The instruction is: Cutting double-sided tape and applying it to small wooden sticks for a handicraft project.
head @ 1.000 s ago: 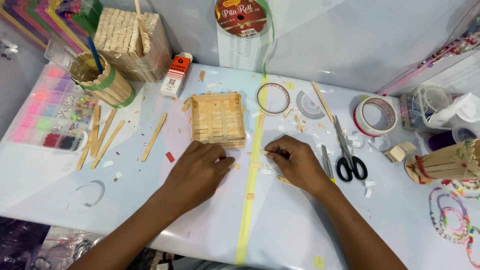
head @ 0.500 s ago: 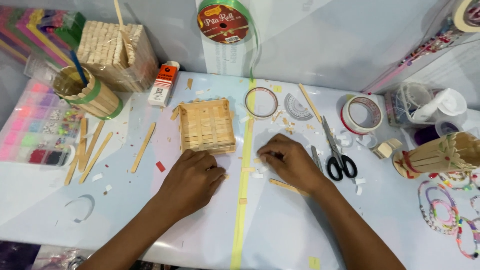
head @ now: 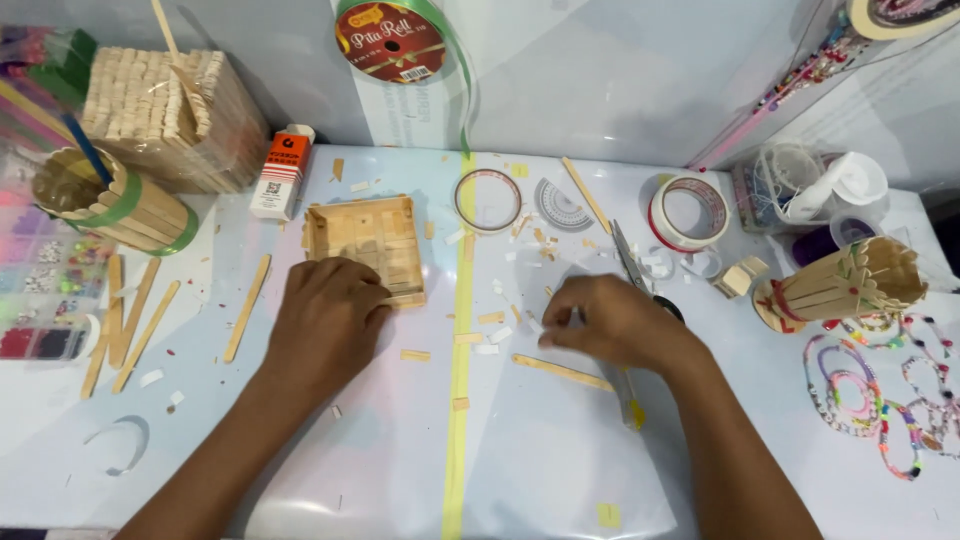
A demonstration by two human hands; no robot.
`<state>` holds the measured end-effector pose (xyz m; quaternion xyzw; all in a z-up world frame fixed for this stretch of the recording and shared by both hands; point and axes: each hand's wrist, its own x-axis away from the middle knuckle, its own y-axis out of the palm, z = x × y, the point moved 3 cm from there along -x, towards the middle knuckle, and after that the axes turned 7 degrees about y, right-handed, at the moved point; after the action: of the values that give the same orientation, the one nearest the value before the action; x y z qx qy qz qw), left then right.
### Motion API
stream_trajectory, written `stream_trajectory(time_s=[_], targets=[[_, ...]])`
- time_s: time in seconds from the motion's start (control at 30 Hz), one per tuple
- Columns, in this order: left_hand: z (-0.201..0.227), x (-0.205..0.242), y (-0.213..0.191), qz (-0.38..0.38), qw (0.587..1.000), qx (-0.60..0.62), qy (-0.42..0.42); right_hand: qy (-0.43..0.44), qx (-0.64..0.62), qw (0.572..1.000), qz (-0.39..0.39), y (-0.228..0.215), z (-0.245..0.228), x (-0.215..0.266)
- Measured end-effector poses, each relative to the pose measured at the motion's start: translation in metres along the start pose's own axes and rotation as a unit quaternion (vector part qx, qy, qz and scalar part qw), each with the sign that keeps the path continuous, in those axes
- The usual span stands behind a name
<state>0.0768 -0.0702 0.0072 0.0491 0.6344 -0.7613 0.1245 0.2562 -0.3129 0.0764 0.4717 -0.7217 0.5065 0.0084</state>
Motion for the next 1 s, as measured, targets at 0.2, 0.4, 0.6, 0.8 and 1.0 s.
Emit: stream_trajectory(time_s=[0.2, 0.4, 0.6, 0.8, 1.0], targets=[[-0.004, 0.008, -0.027, -0.022, 0.999, -0.013, -0.028, 0.032, 0.15, 0.985, -0.084, 0.034, -0.012, -0.002], [0.02, 0.01, -0.053, 0.165, 0.985, 0.043, 0.04, -0.023, 0.092, 0.995, -0.025, 0.048, 0.011, -0.009], [0.068, -0.004, -0.056, 0.212, 0.939, 0.237, 0.128, -0.284, -0.03, 0.935, 0.209, 0.029, -0.019, 0.024], [0.095, -0.006, -0.058, 0.223, 0.919, 0.272, 0.176, -0.43, 0.043, 0.836, 0.338, 0.017, -0.059, 0.054], [0.085, 0.001, -0.077, 0.296, 0.903, 0.258, 0.177, -0.471, 0.074, 0.815, 0.331, 0.006, -0.066, 0.065]])
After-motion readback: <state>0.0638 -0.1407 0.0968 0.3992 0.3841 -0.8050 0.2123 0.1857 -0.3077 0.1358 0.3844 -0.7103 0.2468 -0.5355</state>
